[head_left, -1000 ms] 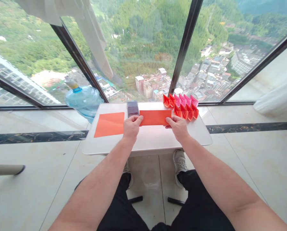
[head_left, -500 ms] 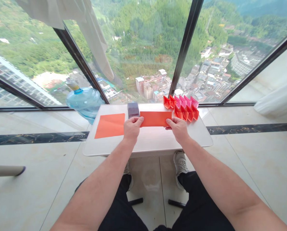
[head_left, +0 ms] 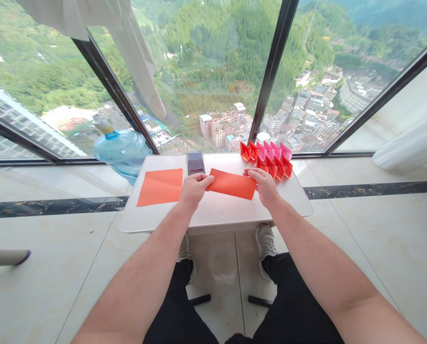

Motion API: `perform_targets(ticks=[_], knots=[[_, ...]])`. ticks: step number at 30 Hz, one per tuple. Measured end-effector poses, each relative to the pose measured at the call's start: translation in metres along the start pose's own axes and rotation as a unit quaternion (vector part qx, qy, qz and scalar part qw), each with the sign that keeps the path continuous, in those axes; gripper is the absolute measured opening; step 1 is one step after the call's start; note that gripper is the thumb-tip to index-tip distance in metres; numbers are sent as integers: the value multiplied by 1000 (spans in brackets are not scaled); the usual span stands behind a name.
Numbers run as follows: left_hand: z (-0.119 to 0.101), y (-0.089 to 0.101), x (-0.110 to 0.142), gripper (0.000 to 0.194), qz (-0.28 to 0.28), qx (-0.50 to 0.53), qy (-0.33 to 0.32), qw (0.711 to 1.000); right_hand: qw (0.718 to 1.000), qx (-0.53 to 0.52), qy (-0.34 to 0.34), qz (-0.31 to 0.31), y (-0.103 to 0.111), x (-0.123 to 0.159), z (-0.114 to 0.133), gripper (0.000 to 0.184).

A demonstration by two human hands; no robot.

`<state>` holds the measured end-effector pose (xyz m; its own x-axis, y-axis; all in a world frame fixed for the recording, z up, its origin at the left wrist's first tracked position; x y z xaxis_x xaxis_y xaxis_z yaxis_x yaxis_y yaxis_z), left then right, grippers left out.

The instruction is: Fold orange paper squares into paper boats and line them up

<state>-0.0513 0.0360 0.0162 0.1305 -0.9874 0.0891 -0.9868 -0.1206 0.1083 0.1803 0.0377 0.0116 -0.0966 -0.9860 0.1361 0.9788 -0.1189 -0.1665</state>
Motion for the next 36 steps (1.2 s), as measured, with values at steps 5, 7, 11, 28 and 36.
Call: perform_targets(ticks=[5, 7, 11, 28, 36], knots=[[-8, -8, -1, 26, 97, -115, -41, 988, 986, 93, -36, 137, -2, -9, 19, 37], [-12, -13, 0, 24, 130, -137, -57, 980, 974, 150, -24, 168, -6, -9, 24, 36], [-20, -21, 3, 24, 189, -159, -84, 965, 957, 219, 11, 187, -19, -5, 24, 27], [-9, -23, -3, 27, 58, 72, 0, 996, 999, 28, 22, -7, -34, 0, 11, 29], [-4, -35, 2, 35, 56, 129, 8, 990, 999, 5, 31, -40, -42, 3, 4, 29]])
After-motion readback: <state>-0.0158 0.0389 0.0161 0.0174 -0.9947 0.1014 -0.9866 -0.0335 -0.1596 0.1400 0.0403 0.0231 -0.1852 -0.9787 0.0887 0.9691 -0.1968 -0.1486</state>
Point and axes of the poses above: each hand's wrist, its own x-axis away from the middle knuckle, its own y-axis out of the back of the hand, z = x × y, the point moved 2 cm from there along -x, towards the middle knuckle, and after that the axes turned 3 degrees about -x, right-handed, at the moved point
